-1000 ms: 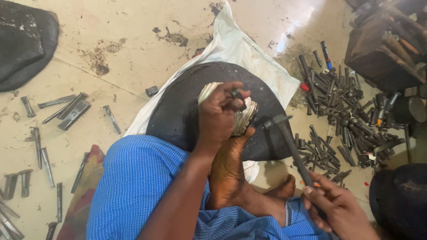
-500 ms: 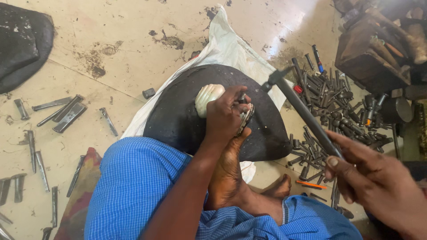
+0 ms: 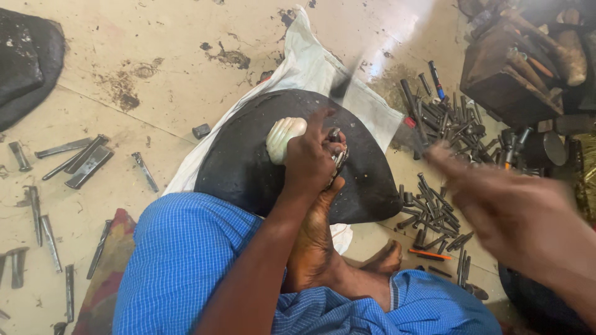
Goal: The person sits on the floor and uses a hammer and chisel to engrave a decorative pattern onto a silver-colored metal vessel. They hold the vessel in their left hand and strike the chisel with their right hand, rotating the vessel to work on different sections.
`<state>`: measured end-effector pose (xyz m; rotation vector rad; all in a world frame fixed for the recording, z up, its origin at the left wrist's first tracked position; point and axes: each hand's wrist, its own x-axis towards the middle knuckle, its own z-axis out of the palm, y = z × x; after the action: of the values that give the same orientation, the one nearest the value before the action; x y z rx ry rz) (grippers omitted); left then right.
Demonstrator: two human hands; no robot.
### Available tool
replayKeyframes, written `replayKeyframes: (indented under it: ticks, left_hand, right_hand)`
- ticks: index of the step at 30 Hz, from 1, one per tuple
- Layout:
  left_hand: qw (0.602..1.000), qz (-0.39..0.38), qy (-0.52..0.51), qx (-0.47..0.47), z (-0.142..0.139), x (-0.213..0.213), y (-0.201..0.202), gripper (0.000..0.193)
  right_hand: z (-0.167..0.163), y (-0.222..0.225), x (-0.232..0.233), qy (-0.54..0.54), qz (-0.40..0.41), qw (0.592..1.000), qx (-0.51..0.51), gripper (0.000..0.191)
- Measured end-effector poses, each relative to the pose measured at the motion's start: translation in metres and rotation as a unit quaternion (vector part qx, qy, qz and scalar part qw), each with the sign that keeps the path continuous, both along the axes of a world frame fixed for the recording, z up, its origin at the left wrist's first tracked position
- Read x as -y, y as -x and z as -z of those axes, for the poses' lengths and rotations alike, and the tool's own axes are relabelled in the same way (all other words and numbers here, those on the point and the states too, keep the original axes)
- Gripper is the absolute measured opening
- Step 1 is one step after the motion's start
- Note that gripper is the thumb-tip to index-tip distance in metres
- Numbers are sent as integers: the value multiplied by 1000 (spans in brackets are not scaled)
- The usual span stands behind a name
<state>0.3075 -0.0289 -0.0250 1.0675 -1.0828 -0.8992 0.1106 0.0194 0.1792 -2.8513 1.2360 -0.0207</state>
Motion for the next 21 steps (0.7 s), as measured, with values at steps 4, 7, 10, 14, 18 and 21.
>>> replayKeyframes:
  ticks: [4,7,10,14,18,21]
  left_hand:
    - [999,-37,21,26,0,-6,0,55]
    - [999,-40,27,20,-1,-11,-1,55]
    - [999,-27,27,12,-5,-12,-4,53]
    - [999,-26,34,-11,-1,-15,-5,53]
    - [998,-25,43,-26,5,-17,-4,53]
    - [998,-13,31,-44,8,-17,-4,55]
  right_hand:
    - [-9,-18,-1,-55,219,957,-180,55]
    - [-12,-24,-4,11,196,980,-36,48]
    - [-12,-25,-3,-39,112,993,-22,50]
    - [-12,-26,-2,-14,191,974,-119,54]
    - [-13,-28,-7,-10,197,977,-77,33]
    - [-11,-30,-6,-82,25,993,-76,62]
